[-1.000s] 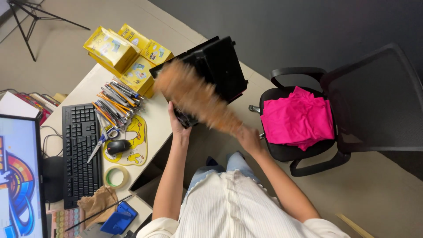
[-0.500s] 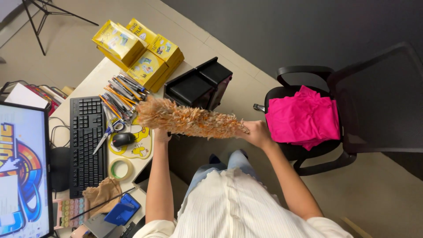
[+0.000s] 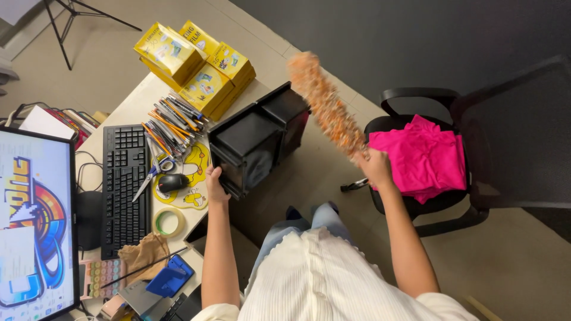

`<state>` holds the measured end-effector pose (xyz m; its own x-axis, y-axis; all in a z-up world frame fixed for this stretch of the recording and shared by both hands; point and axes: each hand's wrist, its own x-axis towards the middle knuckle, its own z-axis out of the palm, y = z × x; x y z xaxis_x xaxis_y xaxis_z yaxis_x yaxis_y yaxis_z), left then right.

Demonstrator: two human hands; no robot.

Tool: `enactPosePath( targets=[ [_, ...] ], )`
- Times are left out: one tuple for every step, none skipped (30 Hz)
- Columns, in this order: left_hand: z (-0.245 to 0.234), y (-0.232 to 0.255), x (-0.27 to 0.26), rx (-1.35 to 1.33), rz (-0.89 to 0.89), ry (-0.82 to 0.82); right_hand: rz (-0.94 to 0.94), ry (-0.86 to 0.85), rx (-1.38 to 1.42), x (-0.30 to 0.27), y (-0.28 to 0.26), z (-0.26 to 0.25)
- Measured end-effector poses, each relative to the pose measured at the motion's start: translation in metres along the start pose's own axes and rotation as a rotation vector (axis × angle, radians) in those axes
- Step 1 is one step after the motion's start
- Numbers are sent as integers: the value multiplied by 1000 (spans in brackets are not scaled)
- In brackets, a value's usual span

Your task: The person organizes pens and pencils in a black desk organizer, then uses a duster to clean the organizer's compartments. They then wipe the pens and pencils with a cloth before placing them back into the organizer.

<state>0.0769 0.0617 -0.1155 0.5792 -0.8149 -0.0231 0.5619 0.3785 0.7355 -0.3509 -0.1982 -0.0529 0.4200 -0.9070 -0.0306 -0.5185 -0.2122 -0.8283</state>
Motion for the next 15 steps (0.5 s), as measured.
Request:
enactPosePath(
  targets=[
    [-10, -10, 1, 0, 6, 0, -6, -1, 1, -2, -3, 6],
    [-20, -23, -1, -106, -3, 32, -84, -46, 60, -8, -4, 10],
    [-30, -36, -2, -211, -13, 64, -161, -92, 120, -13, -4, 14],
    [-1, -31, -4, -212, -16, 62, -159, -90, 119, -15, -12, 16],
    [28, -25, -6, -269, -32, 118, -216, -93, 56, -17, -19, 18],
    [57, -19, -10, -325, -45, 179, -276, -100, -4, -19, -27, 21],
    [71, -20, -12, -324, -45, 180, -275, -102, -4, -15, -22, 32],
    [86, -22, -14, -323, -40, 233, -177, -34, -2, -11, -16, 42],
    [101, -26, -16, -322, -36, 286, -79, 34, 0, -6, -9, 52],
    [91, -40, -15, -324, -37, 286, -79, 35, -3, -6, -8, 55],
    [81, -56, -14, -362, -22, 298, -71, 117, 20, -6, -8, 57],
    [70, -69, -13, -397, -7, 310, -62, 199, 47, -5, -8, 61],
    [67, -68, -15, -396, -8, 309, -61, 200, 48, -7, -8, 53],
    [64, -68, -16, -384, -11, 365, -157, 190, 84, -7, -9, 44],
    [62, -68, -16, -372, -14, 420, -252, 179, 121, -7, -9, 36]
  ],
)
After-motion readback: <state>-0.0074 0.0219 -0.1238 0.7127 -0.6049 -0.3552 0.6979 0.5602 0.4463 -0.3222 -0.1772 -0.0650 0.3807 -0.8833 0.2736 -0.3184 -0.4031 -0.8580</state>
